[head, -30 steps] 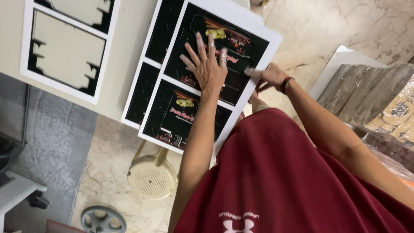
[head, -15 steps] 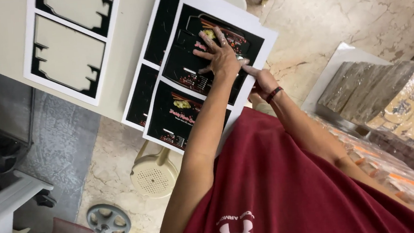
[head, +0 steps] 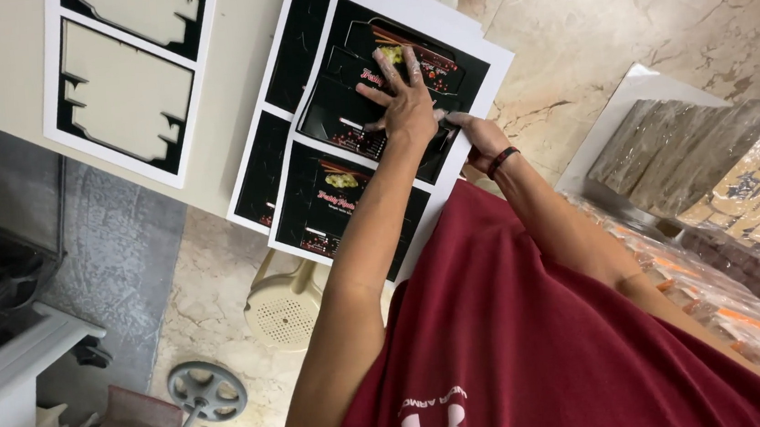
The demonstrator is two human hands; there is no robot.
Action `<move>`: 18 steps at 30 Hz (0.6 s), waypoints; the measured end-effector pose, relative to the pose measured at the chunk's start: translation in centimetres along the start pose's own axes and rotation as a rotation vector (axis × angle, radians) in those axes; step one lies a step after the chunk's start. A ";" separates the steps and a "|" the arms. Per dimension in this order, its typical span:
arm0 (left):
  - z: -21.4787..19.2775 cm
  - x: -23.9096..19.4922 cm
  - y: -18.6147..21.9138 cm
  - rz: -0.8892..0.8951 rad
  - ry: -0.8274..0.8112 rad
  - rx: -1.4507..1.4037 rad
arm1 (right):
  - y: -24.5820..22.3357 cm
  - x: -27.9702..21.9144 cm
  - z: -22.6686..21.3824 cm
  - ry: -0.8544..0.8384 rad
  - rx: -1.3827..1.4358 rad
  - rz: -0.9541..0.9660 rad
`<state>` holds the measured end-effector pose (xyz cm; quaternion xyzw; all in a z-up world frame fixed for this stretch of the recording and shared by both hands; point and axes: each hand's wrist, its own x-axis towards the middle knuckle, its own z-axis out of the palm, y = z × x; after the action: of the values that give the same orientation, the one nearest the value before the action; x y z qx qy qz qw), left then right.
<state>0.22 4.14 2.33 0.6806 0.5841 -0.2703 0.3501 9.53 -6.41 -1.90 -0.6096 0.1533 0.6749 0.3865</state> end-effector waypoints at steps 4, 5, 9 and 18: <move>-0.8 -0.8 0.4 -0.036 -0.025 -0.004 | -0.1 0.2 -0.5 -0.147 0.003 0.041; -0.6 -0.7 0.3 -0.031 -0.016 0.006 | -0.7 -1.3 0.4 -0.001 -0.182 -0.054; -1.5 -1.2 0.7 -0.050 -0.044 -0.023 | -1.9 -5.6 2.7 0.120 -0.366 -0.260; 1.9 1.2 0.1 -0.042 0.066 0.025 | -0.5 -1.3 0.0 0.063 -0.392 -0.207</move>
<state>0.57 3.33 0.22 0.6809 0.6062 -0.2624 0.3163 9.81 -6.53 -0.52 -0.7063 -0.0319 0.6291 0.3229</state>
